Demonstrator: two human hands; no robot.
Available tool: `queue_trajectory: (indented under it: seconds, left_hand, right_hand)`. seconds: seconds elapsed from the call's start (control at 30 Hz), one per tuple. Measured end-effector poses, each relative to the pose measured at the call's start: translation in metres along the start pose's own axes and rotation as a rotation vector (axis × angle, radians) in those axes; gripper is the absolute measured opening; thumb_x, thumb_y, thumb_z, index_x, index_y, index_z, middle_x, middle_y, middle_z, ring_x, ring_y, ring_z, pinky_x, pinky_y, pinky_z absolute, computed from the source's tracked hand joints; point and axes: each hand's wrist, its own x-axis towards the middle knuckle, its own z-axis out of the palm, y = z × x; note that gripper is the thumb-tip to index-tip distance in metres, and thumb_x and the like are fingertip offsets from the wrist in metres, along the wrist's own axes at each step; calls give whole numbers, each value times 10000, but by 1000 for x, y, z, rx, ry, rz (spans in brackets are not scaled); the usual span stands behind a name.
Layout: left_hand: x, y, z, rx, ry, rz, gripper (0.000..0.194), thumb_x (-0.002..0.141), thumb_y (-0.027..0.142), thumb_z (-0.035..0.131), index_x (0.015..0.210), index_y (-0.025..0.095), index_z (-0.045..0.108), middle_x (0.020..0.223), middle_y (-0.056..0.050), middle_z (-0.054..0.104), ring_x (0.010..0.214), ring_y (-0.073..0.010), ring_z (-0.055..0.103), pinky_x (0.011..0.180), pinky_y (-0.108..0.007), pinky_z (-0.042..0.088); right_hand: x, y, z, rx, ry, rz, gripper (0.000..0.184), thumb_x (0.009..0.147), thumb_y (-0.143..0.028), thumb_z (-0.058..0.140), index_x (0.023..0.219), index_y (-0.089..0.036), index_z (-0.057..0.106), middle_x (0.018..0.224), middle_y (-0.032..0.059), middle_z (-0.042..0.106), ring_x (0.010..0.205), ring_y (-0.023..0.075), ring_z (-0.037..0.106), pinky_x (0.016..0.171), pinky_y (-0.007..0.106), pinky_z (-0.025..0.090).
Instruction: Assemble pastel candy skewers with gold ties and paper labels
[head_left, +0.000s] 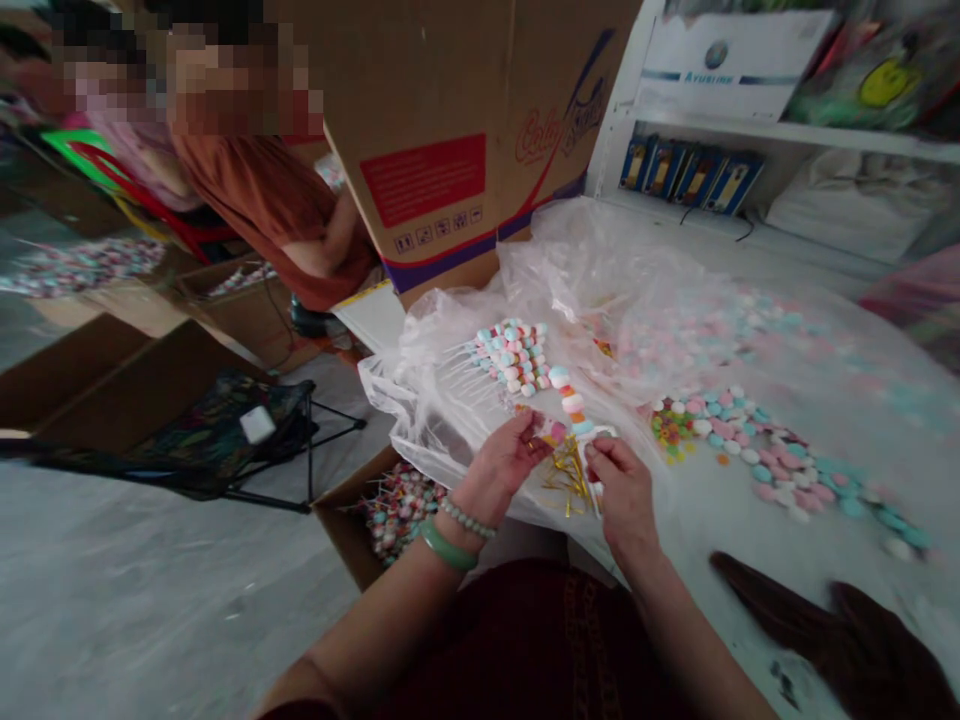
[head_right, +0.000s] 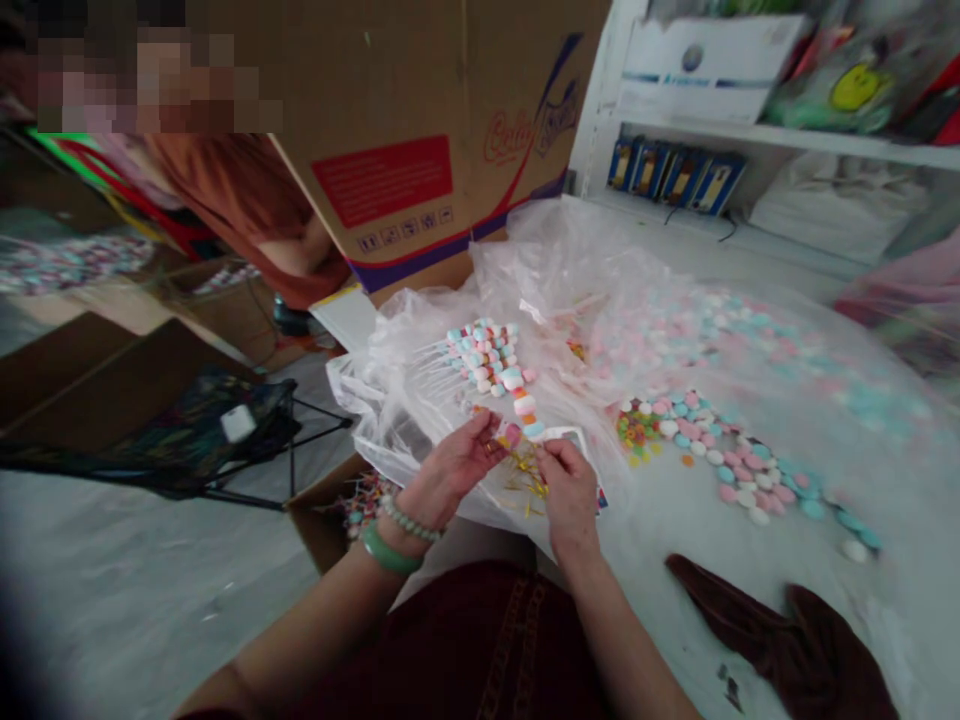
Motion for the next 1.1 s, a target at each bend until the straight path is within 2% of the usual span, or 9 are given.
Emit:
queue_trajectory:
  seconds: [0.07, 0.2, 0.43, 0.63, 0.8, 0.9, 0.97, 1.03, 1.1]
  left_hand:
    - [5, 12, -9, -59, 37, -37, 172, 878, 202, 500, 729, 142, 563, 656, -30, 626, 618, -152, 632, 641, -307, 518]
    - [7, 25, -22, -192, 46, -69, 191, 891, 232, 491, 749, 138, 575, 662, -44, 651, 605, -155, 638, 652, -322, 533]
    - [5, 27, -21, -263, -46, -110, 227, 893, 272, 493, 748, 135, 601, 680, -60, 674, 655, -170, 654, 699, -355, 541]
    - [2, 30, -20, -204, -122, -24, 176, 874, 249, 531, 782, 129, 621, 676, -47, 664, 625, -144, 635, 686, -321, 539]
    - [3, 30, -19, -221, -81, 101, 130, 857, 216, 547, 789, 133, 619, 688, -23, 651, 621, -131, 625, 637, -289, 525]
    - [6, 26, -19, -227, -73, 146, 118, 845, 220, 560, 785, 138, 620, 696, -9, 647, 619, -122, 613, 639, -284, 517]
    - [6, 24, -21, -168, -135, 186, 133, 828, 240, 582, 765, 132, 627, 694, -12, 642, 622, -116, 602, 647, -270, 507]
    - [5, 23, -23, -40, -218, 211, 160, 795, 262, 624, 742, 113, 642, 695, -28, 640, 616, -111, 589, 631, -245, 489]
    - [3, 23, -25, 86, -263, 170, 193, 761, 286, 662, 735, 94, 661, 697, -46, 641, 599, -108, 576, 598, -230, 470]
  right_hand:
    - [-8, -5, -14, -119, -29, -34, 179, 739, -345, 616, 661, -184, 608, 537, -56, 452, 535, 109, 395, 517, 236, 317]
    - [-24, -4, -33, -264, -85, -88, 186, 760, -372, 614, 733, -189, 635, 683, -18, 561, 664, 143, 492, 616, 252, 383]
    - [-32, 10, -30, -400, -82, -158, 185, 783, -371, 583, 746, -200, 641, 736, 7, 614, 706, 171, 547, 650, 270, 422]
    - [-31, 15, -32, -670, -80, -450, 174, 855, -315, 514, 799, -215, 646, 794, 49, 634, 761, 190, 576, 722, 313, 437]
    - [-35, 22, -31, -845, -40, -639, 193, 892, -278, 480, 867, -200, 655, 790, 81, 609, 760, 200, 576, 727, 326, 447]
    - [-35, 25, -31, -854, -40, -656, 190, 888, -277, 491, 884, -192, 662, 791, 85, 610, 751, 201, 579, 709, 321, 449]
    - [-34, 26, -32, -828, -42, -636, 187, 880, -284, 503, 875, -196, 668, 787, 81, 616, 749, 200, 582, 711, 321, 446]
    - [-32, 27, -33, -771, -65, -581, 182, 868, -300, 517, 853, -205, 672, 783, 69, 625, 749, 196, 582, 719, 318, 443]
    - [-30, 27, -33, -682, -105, -477, 172, 847, -322, 538, 825, -213, 670, 789, 54, 638, 756, 192, 582, 724, 312, 441]
